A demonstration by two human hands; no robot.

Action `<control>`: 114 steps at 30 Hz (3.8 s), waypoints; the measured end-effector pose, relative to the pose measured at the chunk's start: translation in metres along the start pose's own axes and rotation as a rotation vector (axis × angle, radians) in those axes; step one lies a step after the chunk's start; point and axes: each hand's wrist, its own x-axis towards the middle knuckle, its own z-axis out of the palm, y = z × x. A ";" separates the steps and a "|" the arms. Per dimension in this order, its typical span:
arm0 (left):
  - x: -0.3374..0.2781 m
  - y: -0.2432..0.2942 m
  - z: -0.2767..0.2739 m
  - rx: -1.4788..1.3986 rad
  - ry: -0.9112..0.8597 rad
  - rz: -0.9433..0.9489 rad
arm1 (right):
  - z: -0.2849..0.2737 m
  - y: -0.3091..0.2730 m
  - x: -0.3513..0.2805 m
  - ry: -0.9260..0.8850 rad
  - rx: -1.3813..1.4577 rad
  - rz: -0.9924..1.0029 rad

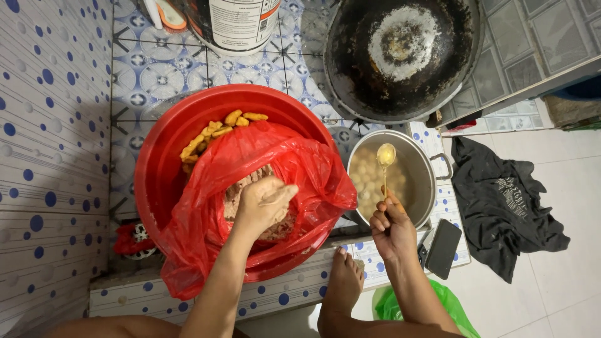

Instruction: Manually forming meatballs from a meat mixture in a bucket and dropping them into a pot of water.

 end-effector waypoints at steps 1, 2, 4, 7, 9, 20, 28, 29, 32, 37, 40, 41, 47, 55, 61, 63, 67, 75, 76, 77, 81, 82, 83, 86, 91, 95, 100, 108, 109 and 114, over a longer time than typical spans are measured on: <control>-0.002 0.006 0.002 0.000 0.001 -0.001 | 0.000 0.000 0.000 0.000 -0.001 0.001; -0.003 0.013 0.004 0.073 -0.005 0.051 | 0.000 0.000 0.000 -0.003 0.002 0.002; -0.006 0.020 0.007 0.146 -0.010 0.102 | 0.000 0.000 -0.001 -0.006 0.004 0.003; -0.006 0.014 0.007 0.173 0.011 0.083 | 0.000 0.000 -0.001 -0.004 0.006 0.002; -0.003 0.001 0.004 0.412 0.116 0.096 | -0.004 0.001 0.002 0.003 0.007 0.001; 0.004 -0.020 -0.009 0.351 -0.032 0.162 | -0.001 -0.001 -0.002 -0.018 -0.025 -0.017; 0.000 0.000 0.008 0.257 0.029 0.041 | 0.051 -0.012 -0.025 -0.107 -0.454 -0.409; 0.002 -0.006 0.006 0.264 0.029 0.038 | 0.059 -0.012 -0.031 -0.147 -0.669 -0.547; 0.009 -0.013 0.003 0.270 0.038 0.062 | 0.087 -0.022 -0.047 -0.335 -1.081 -0.863; 0.014 -0.018 0.001 0.458 0.098 0.124 | 0.115 -0.015 -0.074 -0.509 -1.455 -1.131; 0.014 -0.020 0.001 0.485 0.172 0.099 | 0.117 -0.010 -0.082 -0.508 -1.491 -1.066; 0.016 -0.026 -0.001 0.500 0.192 0.066 | 0.116 -0.008 -0.082 -0.507 -1.506 -1.035; 0.018 -0.034 0.001 0.480 0.276 0.032 | 0.108 0.007 -0.078 -0.520 -1.487 -0.928; 0.024 -0.067 -0.012 0.815 0.369 0.023 | 0.084 0.017 -0.065 -0.515 -1.272 -0.549; 0.034 -0.086 -0.026 1.418 0.198 -0.147 | 0.054 0.020 -0.035 -0.312 -0.797 0.193; 0.038 -0.092 -0.030 1.474 0.137 -0.197 | 0.058 0.002 -0.041 -0.238 -0.618 0.347; 0.057 -0.131 -0.066 1.503 0.006 -0.249 | 0.053 -0.026 -0.027 -0.115 -0.647 0.128; 0.067 -0.164 -0.082 1.759 -0.133 -0.420 | -0.082 -0.023 0.104 0.211 -1.342 -0.333; 0.069 -0.173 -0.088 1.761 -0.134 -0.416 | -0.081 -0.023 0.108 0.213 -1.340 -0.335; 0.071 -0.182 -0.094 1.778 -0.157 -0.430 | -0.081 -0.023 0.113 0.182 -1.442 -0.399; 0.082 -0.217 -0.119 1.741 -0.212 -0.446 | -0.058 -0.025 0.109 0.149 -1.518 -0.550; 0.086 -0.219 -0.121 1.742 -0.214 -0.447 | -0.067 -0.024 0.116 0.151 -1.517 -0.548; 0.090 -0.222 -0.124 1.740 -0.224 -0.446 | -0.075 -0.022 0.122 0.175 -1.500 -0.578; 0.090 -0.208 -0.118 1.683 -0.231 -0.439 | -0.080 -0.023 0.118 0.206 -1.446 -0.588; 0.089 -0.223 -0.134 1.686 -0.265 -0.447 | -0.095 -0.023 0.122 0.252 -1.194 -0.452; 0.069 -0.150 -0.101 1.609 -0.269 -0.495 | -0.106 -0.033 0.124 0.253 -0.513 -0.230; 0.040 -0.087 -0.079 0.836 -0.073 -0.400 | -0.091 -0.055 0.108 0.331 -0.060 -0.146; 0.025 -0.071 -0.086 0.038 0.078 -0.291 | 0.019 -0.019 0.023 -0.047 -0.328 -0.147; 0.022 -0.066 -0.077 0.037 0.079 -0.289 | 0.045 -0.023 -0.002 -0.049 -0.328 -0.147; 0.027 -0.089 -0.071 -0.016 0.211 -0.222 | 0.040 0.021 -0.039 -0.514 -0.404 0.069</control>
